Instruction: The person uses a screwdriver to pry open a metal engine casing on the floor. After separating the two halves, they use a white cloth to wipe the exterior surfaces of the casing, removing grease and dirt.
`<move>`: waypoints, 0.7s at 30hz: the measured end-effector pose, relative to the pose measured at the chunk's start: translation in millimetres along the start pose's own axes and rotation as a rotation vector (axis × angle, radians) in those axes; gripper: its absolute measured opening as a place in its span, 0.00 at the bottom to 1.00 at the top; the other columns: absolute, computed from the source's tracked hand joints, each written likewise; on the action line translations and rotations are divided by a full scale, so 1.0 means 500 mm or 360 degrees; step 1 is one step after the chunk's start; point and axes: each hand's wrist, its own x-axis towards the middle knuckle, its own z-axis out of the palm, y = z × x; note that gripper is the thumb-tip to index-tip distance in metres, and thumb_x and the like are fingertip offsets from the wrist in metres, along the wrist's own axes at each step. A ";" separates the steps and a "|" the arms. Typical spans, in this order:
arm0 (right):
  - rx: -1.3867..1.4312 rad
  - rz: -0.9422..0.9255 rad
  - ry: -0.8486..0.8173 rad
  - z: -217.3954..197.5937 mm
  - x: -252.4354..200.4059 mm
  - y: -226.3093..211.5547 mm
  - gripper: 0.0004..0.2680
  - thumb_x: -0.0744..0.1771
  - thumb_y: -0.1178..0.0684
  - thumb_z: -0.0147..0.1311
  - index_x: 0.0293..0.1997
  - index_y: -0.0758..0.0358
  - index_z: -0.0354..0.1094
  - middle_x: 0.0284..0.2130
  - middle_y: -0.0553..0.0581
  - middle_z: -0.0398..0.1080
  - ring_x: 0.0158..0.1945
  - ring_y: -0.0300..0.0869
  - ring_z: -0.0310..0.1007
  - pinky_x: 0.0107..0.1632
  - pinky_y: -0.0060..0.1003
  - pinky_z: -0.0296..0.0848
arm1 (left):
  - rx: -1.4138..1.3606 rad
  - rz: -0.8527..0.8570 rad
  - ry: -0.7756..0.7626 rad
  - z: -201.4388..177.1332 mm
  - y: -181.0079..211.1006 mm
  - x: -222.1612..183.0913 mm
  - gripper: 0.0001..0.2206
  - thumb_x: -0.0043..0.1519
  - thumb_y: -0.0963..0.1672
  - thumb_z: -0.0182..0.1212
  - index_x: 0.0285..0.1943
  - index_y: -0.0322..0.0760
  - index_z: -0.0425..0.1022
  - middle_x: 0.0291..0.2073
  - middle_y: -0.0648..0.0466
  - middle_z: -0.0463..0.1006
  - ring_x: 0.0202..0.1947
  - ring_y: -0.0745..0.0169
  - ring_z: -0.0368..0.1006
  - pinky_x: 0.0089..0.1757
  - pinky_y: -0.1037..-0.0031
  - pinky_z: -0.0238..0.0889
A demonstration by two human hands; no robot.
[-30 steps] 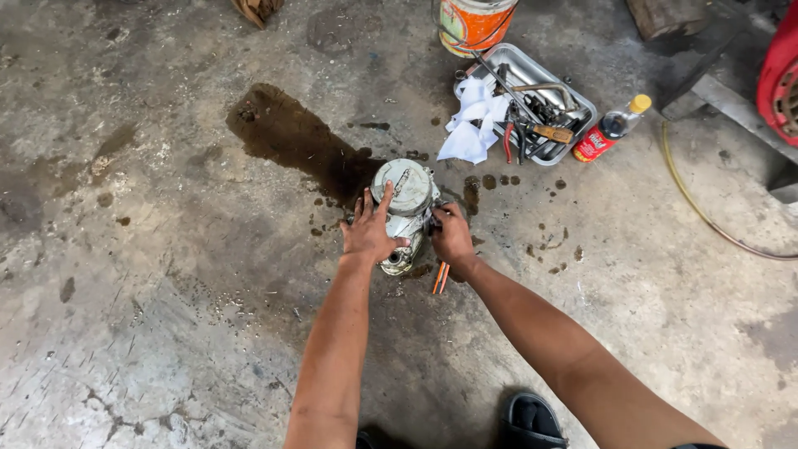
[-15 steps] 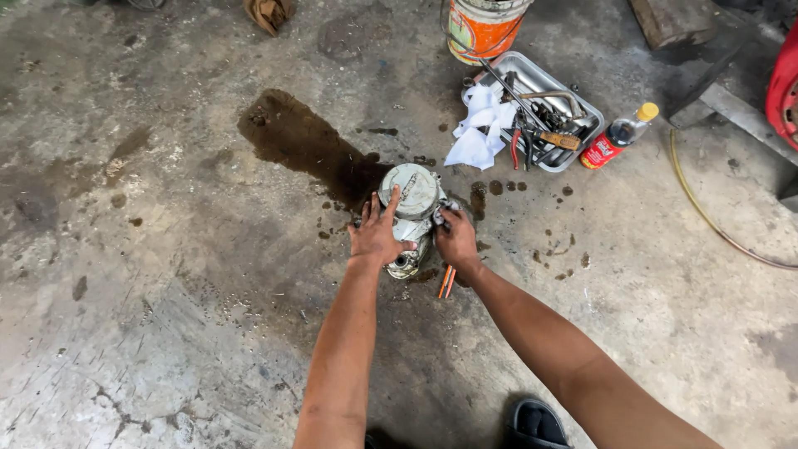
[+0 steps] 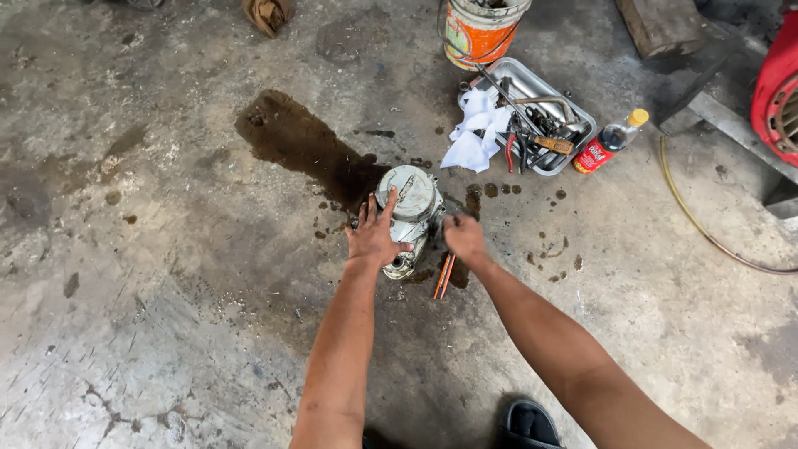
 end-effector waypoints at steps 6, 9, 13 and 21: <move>0.0636 -0.0702 0.0235 0.024 -0.085 -0.085 0.12 0.64 0.62 0.59 0.52 0.72 0.69 0.48 0.76 0.72 0.56 0.64 0.72 0.56 0.55 0.71 | 0.0018 0.0004 -0.0005 0.003 -0.002 0.008 0.53 0.59 0.56 0.68 0.82 0.66 0.23 0.81 0.44 0.38 0.80 0.47 0.35 0.66 0.33 0.38; 0.0071 -0.1182 0.0336 0.069 -0.047 0.009 0.12 0.65 0.65 0.55 0.54 0.71 0.72 0.51 0.72 0.72 0.56 0.67 0.72 0.55 0.54 0.74 | 0.0046 0.0015 -0.0007 0.011 -0.011 0.022 0.54 0.58 0.57 0.68 0.82 0.66 0.21 0.81 0.44 0.37 0.80 0.46 0.36 0.65 0.31 0.38; -0.0234 -0.1287 0.0282 0.075 0.014 0.063 0.13 0.64 0.61 0.61 0.55 0.62 0.72 0.47 0.64 0.72 0.50 0.64 0.74 0.51 0.54 0.73 | 0.0046 0.0006 -0.0027 0.016 -0.011 0.007 0.54 0.58 0.57 0.68 0.82 0.67 0.21 0.81 0.44 0.37 0.80 0.47 0.35 0.65 0.32 0.37; -0.0326 -0.1450 0.0099 0.036 0.031 0.066 0.06 0.65 0.55 0.58 0.45 0.58 0.75 0.37 0.62 0.70 0.43 0.63 0.72 0.45 0.51 0.74 | 0.0066 0.0005 -0.0025 0.011 -0.008 0.006 0.54 0.59 0.57 0.68 0.82 0.67 0.21 0.81 0.44 0.36 0.80 0.47 0.35 0.66 0.32 0.36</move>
